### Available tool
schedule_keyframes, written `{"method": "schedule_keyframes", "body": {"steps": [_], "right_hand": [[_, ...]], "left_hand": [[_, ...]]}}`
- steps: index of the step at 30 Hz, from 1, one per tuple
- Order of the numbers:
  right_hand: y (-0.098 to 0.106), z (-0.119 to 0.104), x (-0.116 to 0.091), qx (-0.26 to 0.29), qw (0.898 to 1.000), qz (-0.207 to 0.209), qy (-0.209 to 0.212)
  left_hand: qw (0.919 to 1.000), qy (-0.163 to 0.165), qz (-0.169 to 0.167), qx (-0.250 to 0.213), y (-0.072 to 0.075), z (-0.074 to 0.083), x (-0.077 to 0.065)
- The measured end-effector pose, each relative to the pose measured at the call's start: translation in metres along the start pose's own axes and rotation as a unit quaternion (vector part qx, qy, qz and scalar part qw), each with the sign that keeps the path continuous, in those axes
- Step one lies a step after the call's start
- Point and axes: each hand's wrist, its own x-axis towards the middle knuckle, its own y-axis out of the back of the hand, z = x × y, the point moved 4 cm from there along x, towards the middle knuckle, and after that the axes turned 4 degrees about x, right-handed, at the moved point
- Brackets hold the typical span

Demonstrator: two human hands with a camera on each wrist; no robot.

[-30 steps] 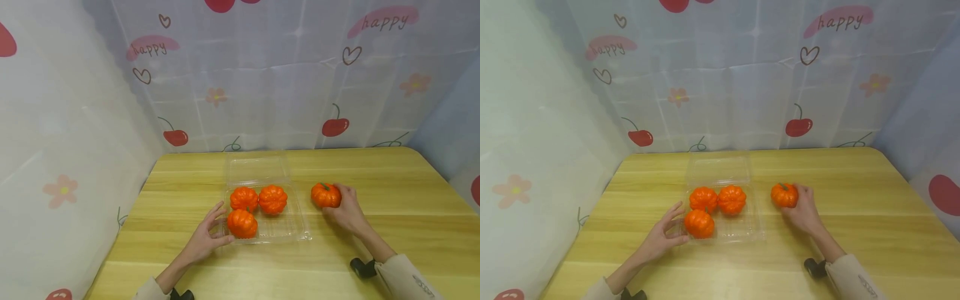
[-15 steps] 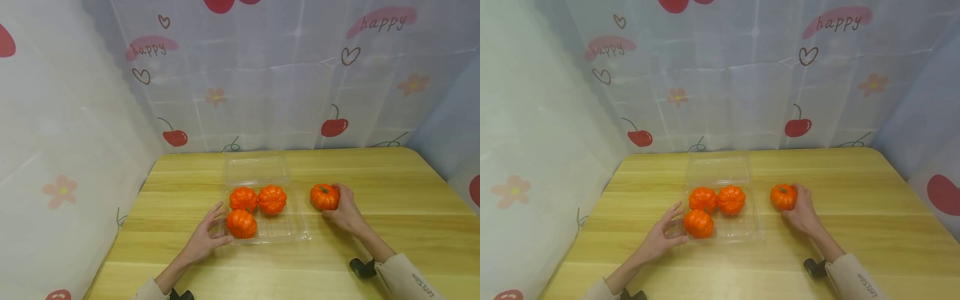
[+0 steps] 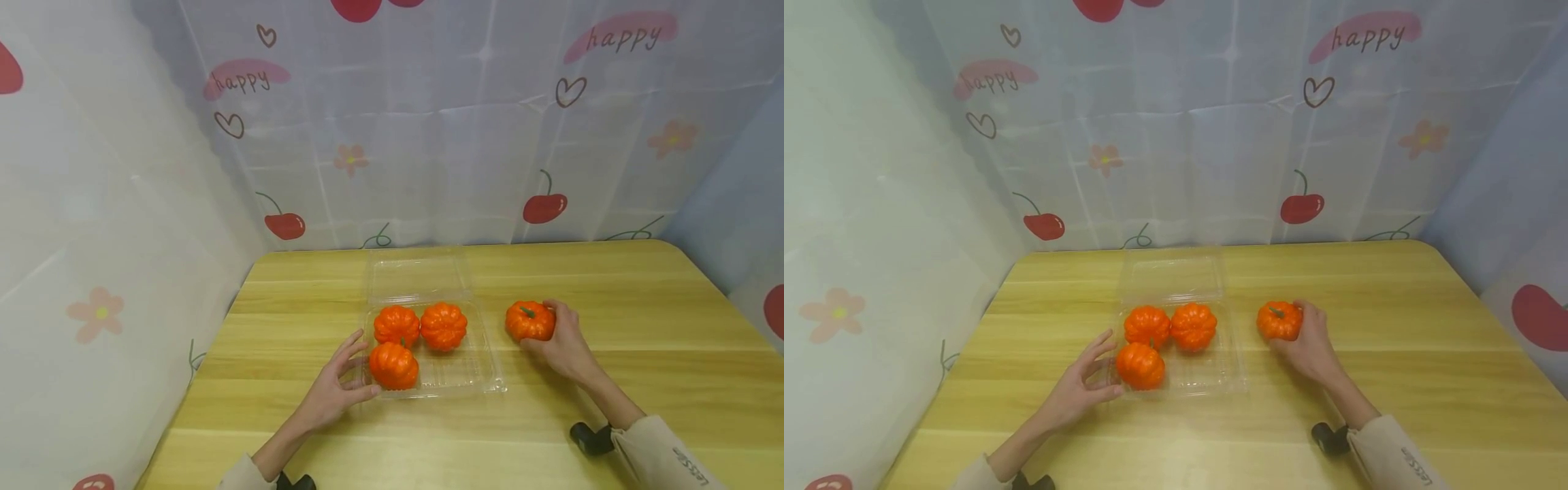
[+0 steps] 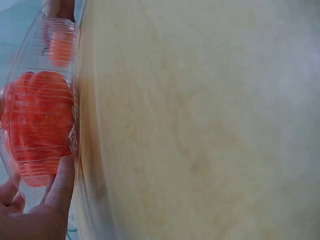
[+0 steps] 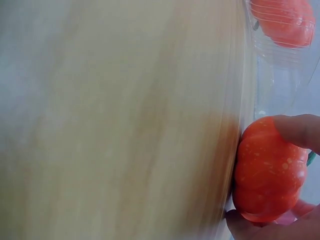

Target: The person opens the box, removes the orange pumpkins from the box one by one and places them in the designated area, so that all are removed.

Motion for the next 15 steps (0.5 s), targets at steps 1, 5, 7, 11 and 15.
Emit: {"method": "schedule_keyframes", "body": {"steps": [1, 5, 7, 11, 15], "right_hand": [[0.0001, 0.0001, -0.0001, -0.002, 1.000, -0.001, -0.001], [0.0009, 0.0000, -0.0005, -0.006, 1.000, -0.001, -0.002], [0.0011, 0.0000, -0.0005, -0.006, 1.000, -0.002, -0.002], [0.0009, 0.0009, -0.0007, -0.014, 1.000, -0.009, -0.004], [0.0014, -0.0005, -0.0025, -0.026, 0.999, -0.016, -0.010]], "left_hand": [[1.0000, 0.000, -0.001, -0.001, -0.0002, 0.0001, 0.0001], [1.0000, 0.001, -0.002, -0.004, -0.0008, -0.0001, 0.0009], [1.0000, -0.001, -0.003, -0.006, -0.0009, -0.0006, 0.0015], [1.0000, 0.002, 0.000, -0.006, -0.0003, -0.0002, 0.0010], [1.0000, 0.004, 0.004, 0.002, 0.0000, 0.0009, 0.0002]]}}
